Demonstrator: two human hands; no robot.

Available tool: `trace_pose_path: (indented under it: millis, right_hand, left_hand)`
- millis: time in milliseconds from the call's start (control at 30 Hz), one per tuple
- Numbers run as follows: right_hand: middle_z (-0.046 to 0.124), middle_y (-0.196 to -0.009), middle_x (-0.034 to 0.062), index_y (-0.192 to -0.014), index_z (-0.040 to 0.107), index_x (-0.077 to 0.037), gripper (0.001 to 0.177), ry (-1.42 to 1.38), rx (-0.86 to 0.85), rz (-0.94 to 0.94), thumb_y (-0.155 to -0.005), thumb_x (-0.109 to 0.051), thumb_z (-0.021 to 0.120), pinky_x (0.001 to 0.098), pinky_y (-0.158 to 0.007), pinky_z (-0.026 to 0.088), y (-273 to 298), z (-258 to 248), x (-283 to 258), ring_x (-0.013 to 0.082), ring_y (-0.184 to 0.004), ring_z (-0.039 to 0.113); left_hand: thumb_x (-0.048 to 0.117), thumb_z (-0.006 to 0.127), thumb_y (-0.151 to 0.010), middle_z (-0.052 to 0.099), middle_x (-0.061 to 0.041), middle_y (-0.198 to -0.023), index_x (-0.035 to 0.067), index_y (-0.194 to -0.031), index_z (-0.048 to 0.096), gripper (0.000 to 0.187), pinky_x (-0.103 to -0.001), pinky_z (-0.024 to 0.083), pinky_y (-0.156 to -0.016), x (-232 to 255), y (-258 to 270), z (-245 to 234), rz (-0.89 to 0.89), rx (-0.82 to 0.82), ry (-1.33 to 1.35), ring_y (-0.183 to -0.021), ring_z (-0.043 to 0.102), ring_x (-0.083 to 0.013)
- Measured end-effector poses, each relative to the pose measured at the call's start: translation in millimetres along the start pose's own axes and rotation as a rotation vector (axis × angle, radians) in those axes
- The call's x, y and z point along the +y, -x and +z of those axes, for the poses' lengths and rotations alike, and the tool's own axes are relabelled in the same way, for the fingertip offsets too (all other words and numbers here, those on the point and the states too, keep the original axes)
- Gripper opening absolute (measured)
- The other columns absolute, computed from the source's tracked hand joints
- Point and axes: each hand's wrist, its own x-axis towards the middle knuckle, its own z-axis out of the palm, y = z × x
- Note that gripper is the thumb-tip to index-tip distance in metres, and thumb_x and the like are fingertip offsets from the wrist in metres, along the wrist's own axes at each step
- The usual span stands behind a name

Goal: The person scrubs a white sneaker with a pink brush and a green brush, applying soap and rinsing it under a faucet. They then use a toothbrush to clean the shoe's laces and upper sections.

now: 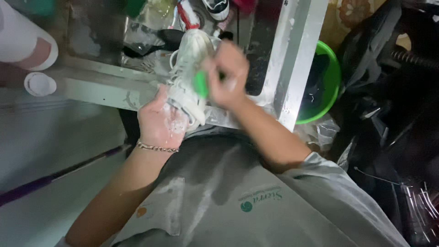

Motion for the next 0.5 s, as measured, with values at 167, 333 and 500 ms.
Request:
trace_pose_path:
  millis: [167, 333, 500]
  right_hand:
    - [0.047, -0.08, 0.0077, -0.084, 0.053, -0.009, 0.04, 0.102, -0.029, -0.005, -0.123, -0.016, 0.06, 0.0495, -0.072, 0.033, -35.2, -3.3, -5.2, 0.0262, -0.076, 0.045]
    - [0.041, -0.077, 0.0037, -0.081, 0.049, -0.011, 0.048, 0.071, -0.072, 0.024, -0.125, -0.022, 0.063, 0.0465, -0.073, 0.035, -29.0, -17.5, 6.4, 0.0251, -0.075, 0.044]
    - [0.048, -0.076, 0.0051, -0.081, 0.053, -0.01, 0.041, 0.11, -0.085, 0.003, -0.122, -0.01, 0.059, 0.0433, -0.069, 0.038, -25.8, -15.6, -19.0, 0.0237, -0.074, 0.05]
  left_hand:
    - [0.037, 0.076, -0.119, 0.093, -0.008, -0.128, 0.007, -0.137, 0.087, 0.036, -0.03, 0.06, -0.062, -0.5, -12.7, -15.2, -0.024, -0.036, -0.158, -0.107, 0.09, -0.0247]
    - [0.037, 0.081, -0.118, 0.086, -0.003, -0.107, 0.013, -0.115, 0.082, 0.024, -0.032, 0.061, -0.066, -6.3, -30.9, -32.4, -0.035, 0.055, -0.157, -0.089, 0.08, -0.0195]
    - [0.025, 0.082, -0.116, 0.091, -0.014, -0.138, 0.003, -0.14, 0.086, 0.033, -0.041, 0.069, -0.102, -40.8, -12.4, -22.4, 0.032, -0.076, -0.054, -0.128, 0.087, -0.0296]
